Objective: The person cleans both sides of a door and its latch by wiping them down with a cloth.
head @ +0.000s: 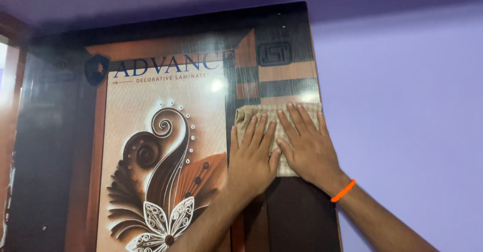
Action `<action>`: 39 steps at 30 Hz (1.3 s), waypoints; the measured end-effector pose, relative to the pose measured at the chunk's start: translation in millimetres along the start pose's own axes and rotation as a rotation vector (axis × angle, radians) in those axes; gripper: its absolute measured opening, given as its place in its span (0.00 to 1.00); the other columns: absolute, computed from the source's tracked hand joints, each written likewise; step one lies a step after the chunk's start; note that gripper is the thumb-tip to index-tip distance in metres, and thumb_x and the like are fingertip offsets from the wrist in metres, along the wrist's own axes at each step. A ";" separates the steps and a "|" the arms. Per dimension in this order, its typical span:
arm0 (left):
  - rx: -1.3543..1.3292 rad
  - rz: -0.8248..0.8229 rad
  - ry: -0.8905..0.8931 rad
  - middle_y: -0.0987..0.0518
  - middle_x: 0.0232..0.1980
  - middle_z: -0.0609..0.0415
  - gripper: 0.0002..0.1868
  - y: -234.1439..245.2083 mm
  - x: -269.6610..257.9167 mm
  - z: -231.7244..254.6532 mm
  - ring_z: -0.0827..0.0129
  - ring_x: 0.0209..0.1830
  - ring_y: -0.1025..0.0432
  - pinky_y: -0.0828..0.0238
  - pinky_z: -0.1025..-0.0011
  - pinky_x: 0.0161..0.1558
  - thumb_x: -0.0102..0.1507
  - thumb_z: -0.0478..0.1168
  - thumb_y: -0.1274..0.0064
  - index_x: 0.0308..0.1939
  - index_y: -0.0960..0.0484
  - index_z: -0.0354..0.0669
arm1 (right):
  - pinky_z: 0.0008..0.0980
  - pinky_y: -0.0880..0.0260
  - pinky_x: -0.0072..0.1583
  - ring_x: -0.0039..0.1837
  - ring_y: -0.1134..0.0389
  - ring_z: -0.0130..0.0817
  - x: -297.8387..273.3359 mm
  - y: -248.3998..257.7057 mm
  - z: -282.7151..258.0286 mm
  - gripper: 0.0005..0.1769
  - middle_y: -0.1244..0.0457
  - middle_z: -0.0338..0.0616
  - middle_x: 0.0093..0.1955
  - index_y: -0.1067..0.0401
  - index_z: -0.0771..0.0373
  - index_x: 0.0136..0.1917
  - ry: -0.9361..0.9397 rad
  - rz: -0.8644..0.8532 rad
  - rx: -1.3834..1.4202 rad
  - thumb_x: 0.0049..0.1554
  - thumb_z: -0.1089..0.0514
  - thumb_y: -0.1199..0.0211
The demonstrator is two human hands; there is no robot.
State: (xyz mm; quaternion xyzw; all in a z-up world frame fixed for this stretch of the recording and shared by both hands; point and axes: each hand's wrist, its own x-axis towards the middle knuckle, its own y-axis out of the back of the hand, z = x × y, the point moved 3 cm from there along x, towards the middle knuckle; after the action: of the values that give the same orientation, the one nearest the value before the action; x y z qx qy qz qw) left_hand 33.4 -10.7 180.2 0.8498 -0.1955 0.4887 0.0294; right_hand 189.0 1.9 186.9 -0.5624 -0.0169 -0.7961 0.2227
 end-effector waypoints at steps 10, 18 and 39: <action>0.106 -0.046 -0.029 0.42 0.81 0.48 0.31 -49.6 112.8 -79.1 0.57 0.82 0.52 0.64 0.41 0.76 0.73 0.56 0.65 0.77 0.38 0.48 | 0.61 0.62 0.77 0.83 0.56 0.50 108.1 -44.9 70.2 0.35 0.53 0.56 0.83 0.45 0.60 0.81 0.005 -0.031 0.018 0.67 0.42 0.54; 0.142 -0.076 0.066 0.46 0.82 0.52 0.31 -69.7 190.4 -111.8 0.61 0.83 0.56 0.68 0.41 0.77 0.71 0.54 0.68 0.79 0.44 0.54 | 0.62 0.66 0.77 0.84 0.60 0.48 188.4 -63.5 108.2 0.36 0.56 0.52 0.84 0.50 0.58 0.82 -0.040 -0.079 -0.010 0.68 0.38 0.59; 0.282 -0.049 0.086 0.44 0.82 0.56 0.32 -91.7 249.6 -143.2 0.64 0.83 0.54 0.61 0.39 0.78 0.72 0.59 0.67 0.79 0.43 0.56 | 0.60 0.57 0.77 0.80 0.51 0.51 224.9 -70.5 132.2 0.34 0.47 0.53 0.79 0.41 0.58 0.78 -0.099 -0.031 0.121 0.67 0.37 0.54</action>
State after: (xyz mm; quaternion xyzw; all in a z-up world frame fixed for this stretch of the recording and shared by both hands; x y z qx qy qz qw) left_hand 60.6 32.6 477.9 0.8281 -0.1028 0.5466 -0.0702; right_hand 219.7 26.5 454.3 -0.5864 -0.0846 -0.7681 0.2428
